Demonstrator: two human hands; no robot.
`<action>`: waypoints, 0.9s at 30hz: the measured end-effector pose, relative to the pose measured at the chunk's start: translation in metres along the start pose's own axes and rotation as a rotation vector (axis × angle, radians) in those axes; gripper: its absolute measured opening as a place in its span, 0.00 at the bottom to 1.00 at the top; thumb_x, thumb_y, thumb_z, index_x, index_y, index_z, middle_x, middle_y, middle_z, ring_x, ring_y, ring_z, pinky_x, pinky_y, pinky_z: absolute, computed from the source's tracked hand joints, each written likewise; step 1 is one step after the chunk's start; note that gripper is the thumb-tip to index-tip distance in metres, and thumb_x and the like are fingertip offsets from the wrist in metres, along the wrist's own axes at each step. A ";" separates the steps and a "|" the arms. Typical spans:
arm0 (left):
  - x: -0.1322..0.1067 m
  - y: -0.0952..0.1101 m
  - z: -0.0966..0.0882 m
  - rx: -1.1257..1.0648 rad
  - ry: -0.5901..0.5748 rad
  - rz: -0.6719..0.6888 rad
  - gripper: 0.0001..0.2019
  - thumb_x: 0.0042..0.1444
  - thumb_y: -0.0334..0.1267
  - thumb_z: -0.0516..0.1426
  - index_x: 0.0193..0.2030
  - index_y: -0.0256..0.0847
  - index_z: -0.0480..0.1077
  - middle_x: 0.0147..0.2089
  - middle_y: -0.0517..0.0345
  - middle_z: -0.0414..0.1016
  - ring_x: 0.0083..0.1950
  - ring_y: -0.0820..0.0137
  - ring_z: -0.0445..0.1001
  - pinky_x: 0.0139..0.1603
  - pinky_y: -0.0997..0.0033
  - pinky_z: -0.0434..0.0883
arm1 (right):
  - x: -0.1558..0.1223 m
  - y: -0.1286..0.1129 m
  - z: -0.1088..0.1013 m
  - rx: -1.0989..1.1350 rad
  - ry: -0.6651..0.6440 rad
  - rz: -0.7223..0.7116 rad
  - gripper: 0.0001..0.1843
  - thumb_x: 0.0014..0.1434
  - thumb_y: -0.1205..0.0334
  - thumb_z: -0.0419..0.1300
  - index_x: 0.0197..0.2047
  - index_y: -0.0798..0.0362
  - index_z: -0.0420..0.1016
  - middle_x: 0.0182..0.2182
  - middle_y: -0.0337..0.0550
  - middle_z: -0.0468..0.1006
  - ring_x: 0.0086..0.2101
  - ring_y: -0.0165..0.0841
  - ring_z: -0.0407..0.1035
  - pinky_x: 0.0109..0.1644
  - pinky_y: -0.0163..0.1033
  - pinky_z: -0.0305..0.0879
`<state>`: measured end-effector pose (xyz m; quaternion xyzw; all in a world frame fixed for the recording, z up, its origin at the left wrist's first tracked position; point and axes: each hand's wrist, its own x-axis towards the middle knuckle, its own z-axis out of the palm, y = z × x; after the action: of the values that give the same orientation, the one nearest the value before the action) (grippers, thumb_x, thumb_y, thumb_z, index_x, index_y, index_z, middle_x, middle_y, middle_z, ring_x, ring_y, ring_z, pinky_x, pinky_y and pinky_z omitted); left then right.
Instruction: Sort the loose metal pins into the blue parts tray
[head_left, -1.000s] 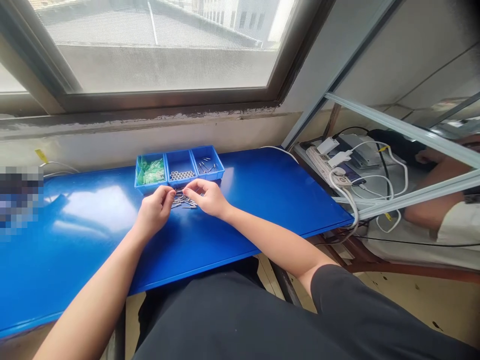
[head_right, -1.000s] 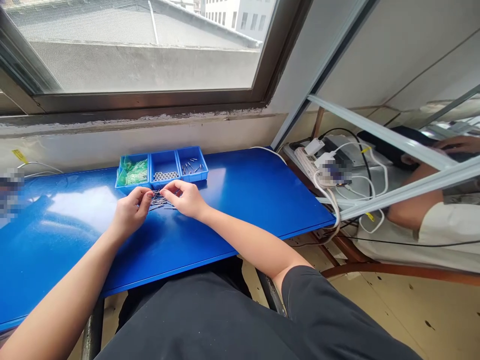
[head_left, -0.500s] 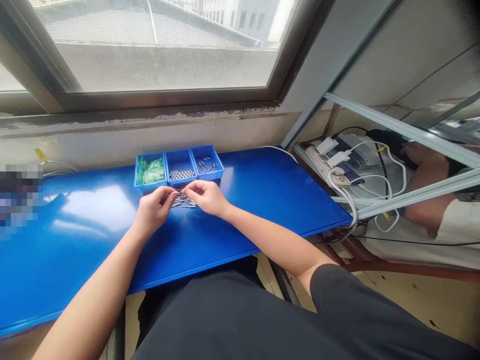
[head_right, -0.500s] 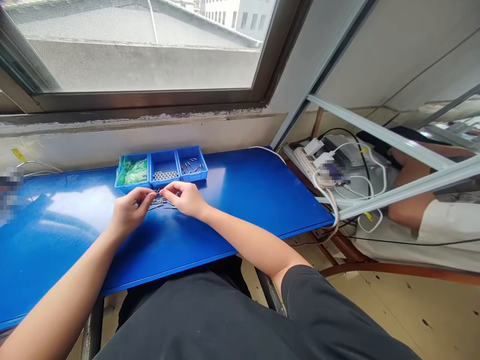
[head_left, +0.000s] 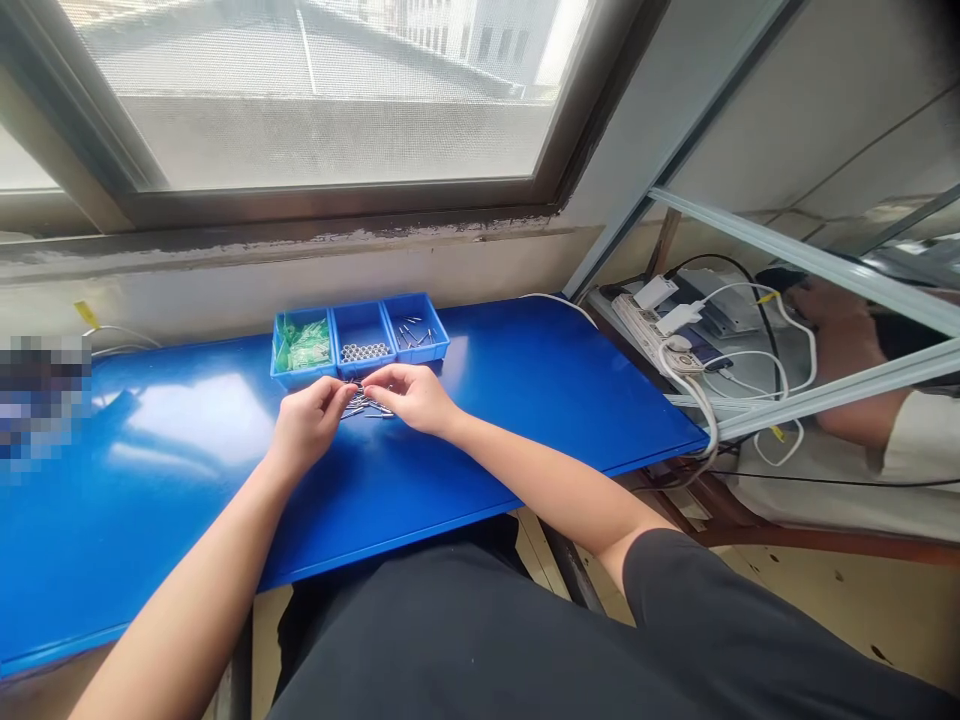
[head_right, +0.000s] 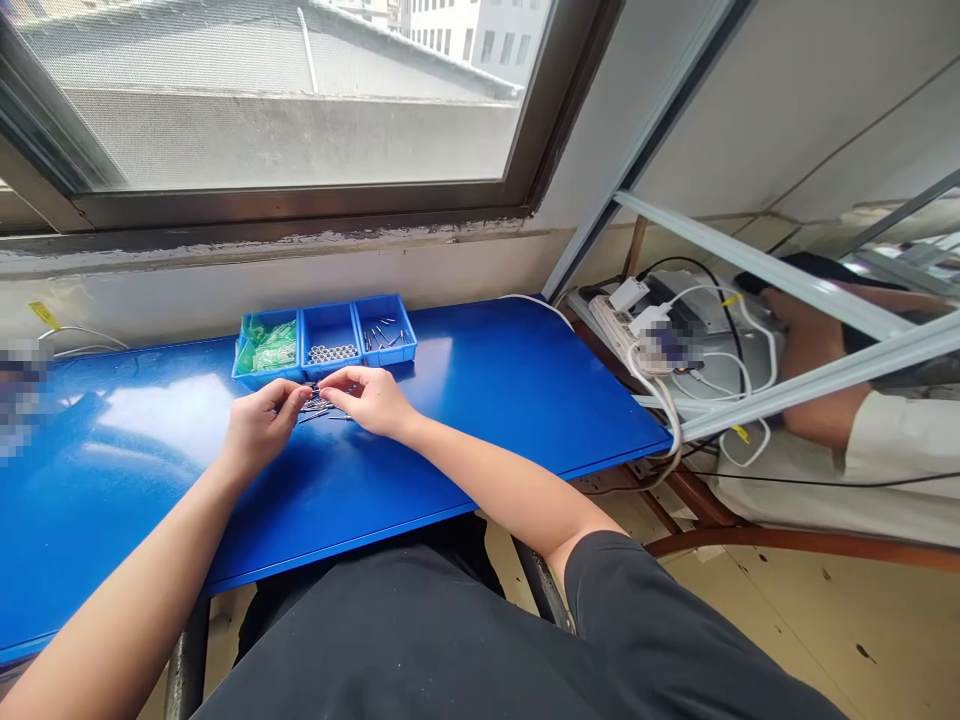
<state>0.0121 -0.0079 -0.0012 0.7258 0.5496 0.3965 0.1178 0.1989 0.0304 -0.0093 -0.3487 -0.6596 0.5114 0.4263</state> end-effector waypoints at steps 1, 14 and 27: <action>0.000 0.000 0.000 -0.010 -0.003 0.003 0.15 0.62 0.48 0.54 0.34 0.39 0.73 0.21 0.64 0.68 0.22 0.76 0.62 0.26 0.77 0.62 | 0.000 0.000 0.000 -0.005 0.008 -0.001 0.15 0.55 0.53 0.65 0.39 0.56 0.80 0.36 0.46 0.82 0.34 0.31 0.75 0.39 0.37 0.72; 0.000 0.000 0.001 0.005 0.000 0.029 0.15 0.62 0.48 0.54 0.38 0.40 0.76 0.23 0.62 0.72 0.23 0.75 0.65 0.27 0.77 0.64 | 0.000 -0.002 0.000 0.031 0.026 0.012 0.15 0.54 0.52 0.66 0.38 0.56 0.80 0.36 0.46 0.82 0.36 0.32 0.76 0.42 0.38 0.72; -0.001 -0.001 0.002 0.002 -0.008 0.003 0.16 0.62 0.48 0.54 0.40 0.39 0.77 0.22 0.63 0.71 0.22 0.75 0.64 0.26 0.76 0.63 | 0.019 0.009 -0.011 0.326 0.303 0.198 0.20 0.50 0.50 0.69 0.39 0.57 0.78 0.34 0.46 0.80 0.33 0.29 0.73 0.35 0.35 0.74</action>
<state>0.0130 -0.0077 -0.0032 0.7285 0.5483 0.3931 0.1187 0.2020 0.0536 -0.0127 -0.4108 -0.4596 0.5923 0.5188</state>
